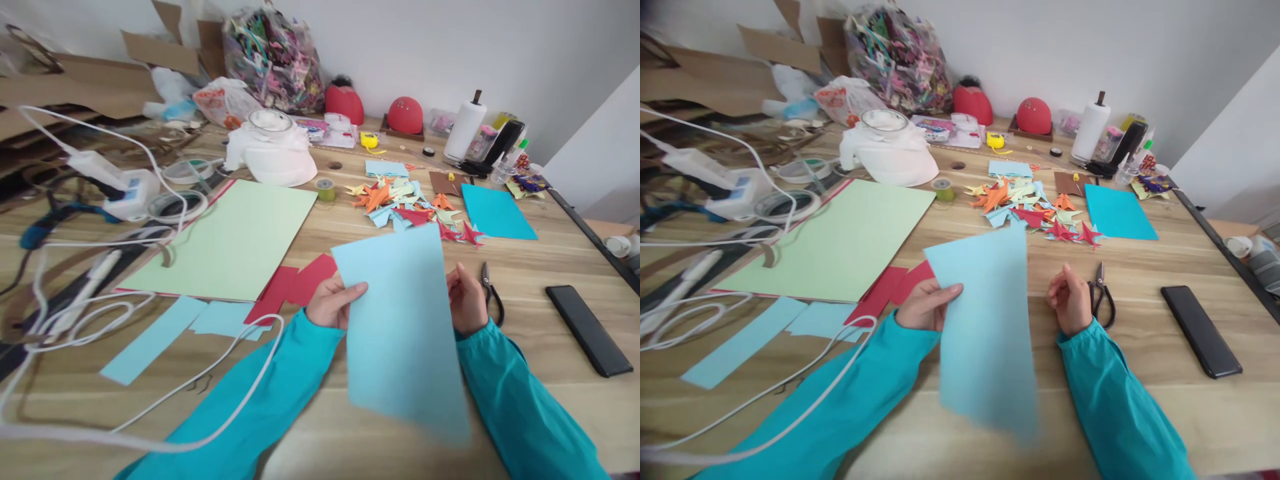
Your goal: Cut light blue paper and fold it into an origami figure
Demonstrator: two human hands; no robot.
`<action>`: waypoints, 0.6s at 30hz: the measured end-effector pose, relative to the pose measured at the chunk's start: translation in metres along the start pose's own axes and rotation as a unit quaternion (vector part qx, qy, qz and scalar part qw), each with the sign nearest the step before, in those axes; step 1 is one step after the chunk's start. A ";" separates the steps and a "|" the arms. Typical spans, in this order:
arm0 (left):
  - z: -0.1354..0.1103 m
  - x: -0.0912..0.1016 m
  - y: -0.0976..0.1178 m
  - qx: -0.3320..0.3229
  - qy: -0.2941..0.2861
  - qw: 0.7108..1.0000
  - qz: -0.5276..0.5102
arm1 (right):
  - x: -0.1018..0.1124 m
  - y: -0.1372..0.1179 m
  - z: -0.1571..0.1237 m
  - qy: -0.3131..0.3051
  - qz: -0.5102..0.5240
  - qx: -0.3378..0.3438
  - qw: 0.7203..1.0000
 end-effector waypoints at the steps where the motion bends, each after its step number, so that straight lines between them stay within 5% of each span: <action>1: 0.000 -0.002 -0.003 0.016 -0.010 1.000 0.003 | -0.004 0.002 -0.001 -0.023 -0.017 -0.004 1.000; 6: 0.004 -0.002 -0.012 0.014 -0.017 0.997 0.069 | -0.026 0.012 -0.012 -0.116 -0.031 -0.031 0.992; 13: 0.002 -0.009 -0.012 -0.009 -0.045 0.994 0.102 | -0.011 0.001 -0.014 -0.007 -0.021 0.037 0.999; 18: 0.006 -0.003 -0.007 -0.018 0.015 0.997 0.069 | -0.008 0.004 -0.011 -0.029 -0.062 0.075 0.995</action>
Point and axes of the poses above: each hand's wrist, its own z-axis towards the middle knuckle, its own x-axis out of the back of the hand, y = z × x, the point moved 8 cm from there along z, towards the middle knuckle, and after that the axes turned 12 degrees about -x, right-handed, at the moved point
